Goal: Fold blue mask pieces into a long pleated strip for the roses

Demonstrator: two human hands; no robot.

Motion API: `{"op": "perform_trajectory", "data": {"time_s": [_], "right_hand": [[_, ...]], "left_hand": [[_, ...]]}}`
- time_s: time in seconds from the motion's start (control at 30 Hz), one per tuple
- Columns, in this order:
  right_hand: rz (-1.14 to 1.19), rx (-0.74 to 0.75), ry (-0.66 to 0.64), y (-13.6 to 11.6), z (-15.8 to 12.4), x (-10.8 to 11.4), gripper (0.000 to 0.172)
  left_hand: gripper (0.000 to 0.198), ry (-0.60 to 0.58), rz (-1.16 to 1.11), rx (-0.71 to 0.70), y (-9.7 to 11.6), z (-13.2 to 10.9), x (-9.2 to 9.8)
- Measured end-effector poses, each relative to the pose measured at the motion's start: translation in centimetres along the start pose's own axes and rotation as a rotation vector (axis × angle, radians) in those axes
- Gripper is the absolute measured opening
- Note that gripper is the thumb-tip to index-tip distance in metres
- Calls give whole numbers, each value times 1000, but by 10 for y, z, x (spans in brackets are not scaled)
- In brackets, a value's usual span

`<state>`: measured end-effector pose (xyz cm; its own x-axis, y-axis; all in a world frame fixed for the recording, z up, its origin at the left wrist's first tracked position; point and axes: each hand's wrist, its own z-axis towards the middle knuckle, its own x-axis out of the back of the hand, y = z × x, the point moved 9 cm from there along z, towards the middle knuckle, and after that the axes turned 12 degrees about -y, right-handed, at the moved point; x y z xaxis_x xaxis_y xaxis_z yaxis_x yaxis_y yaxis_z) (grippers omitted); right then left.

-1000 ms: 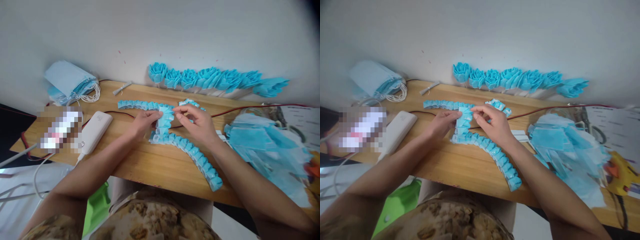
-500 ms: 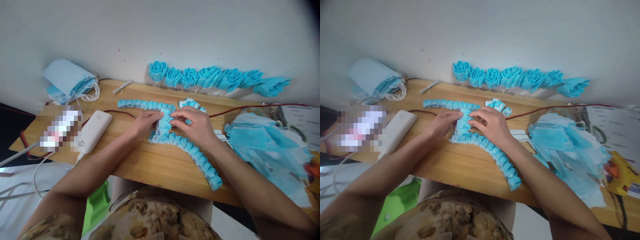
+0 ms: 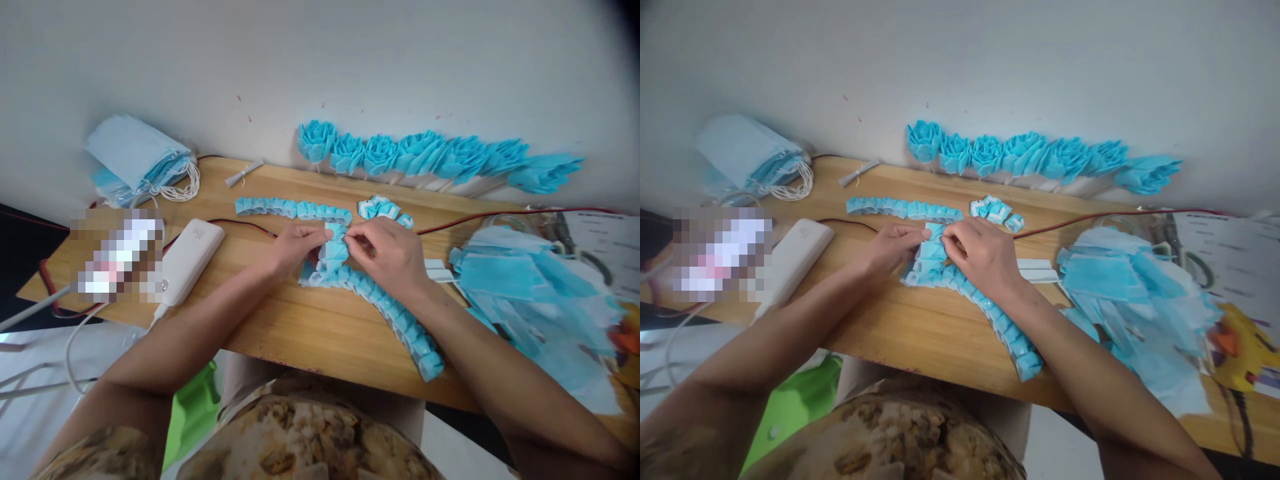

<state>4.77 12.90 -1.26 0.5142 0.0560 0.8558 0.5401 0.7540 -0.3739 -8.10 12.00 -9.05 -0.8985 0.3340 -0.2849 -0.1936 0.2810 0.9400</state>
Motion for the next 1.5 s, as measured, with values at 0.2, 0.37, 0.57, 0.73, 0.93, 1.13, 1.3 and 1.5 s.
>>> {"op": "perform_trajectory", "data": {"time_s": [0.2, 0.37, 0.57, 0.73, 0.93, 1.13, 1.3, 1.5], "right_hand": [[-100, 17, 2, 1, -6, -2, 21], [-65, 70, -41, 2, -8, -8, 26], [33, 102, -42, -1, -6, -7, 28], [138, 99, -45, -5, -4, -6, 22], [425, -139, 4, 10, -1, -1, 6], [765, -241, -127, 19, 2, -20, 24], [843, -246, -194, 17, 2, -29, 25], [799, -221, -188, 13, 4, -26, 25]], "left_hand": [[44, -64, 5, 29, 1, 0, -5], [40, -38, -67, -3, -3, 2, -1], [41, 21, -133, 2, -4, 1, 5], [38, -25, -137, -8, -2, 1, 2], [35, -24, -188, -31, 2, -1, 2], [36, 1, -189, -48, 2, 0, 4], [39, -12, -137, -43, 2, 0, 2], [39, -40, -72, -43, 6, -1, -3]]}}
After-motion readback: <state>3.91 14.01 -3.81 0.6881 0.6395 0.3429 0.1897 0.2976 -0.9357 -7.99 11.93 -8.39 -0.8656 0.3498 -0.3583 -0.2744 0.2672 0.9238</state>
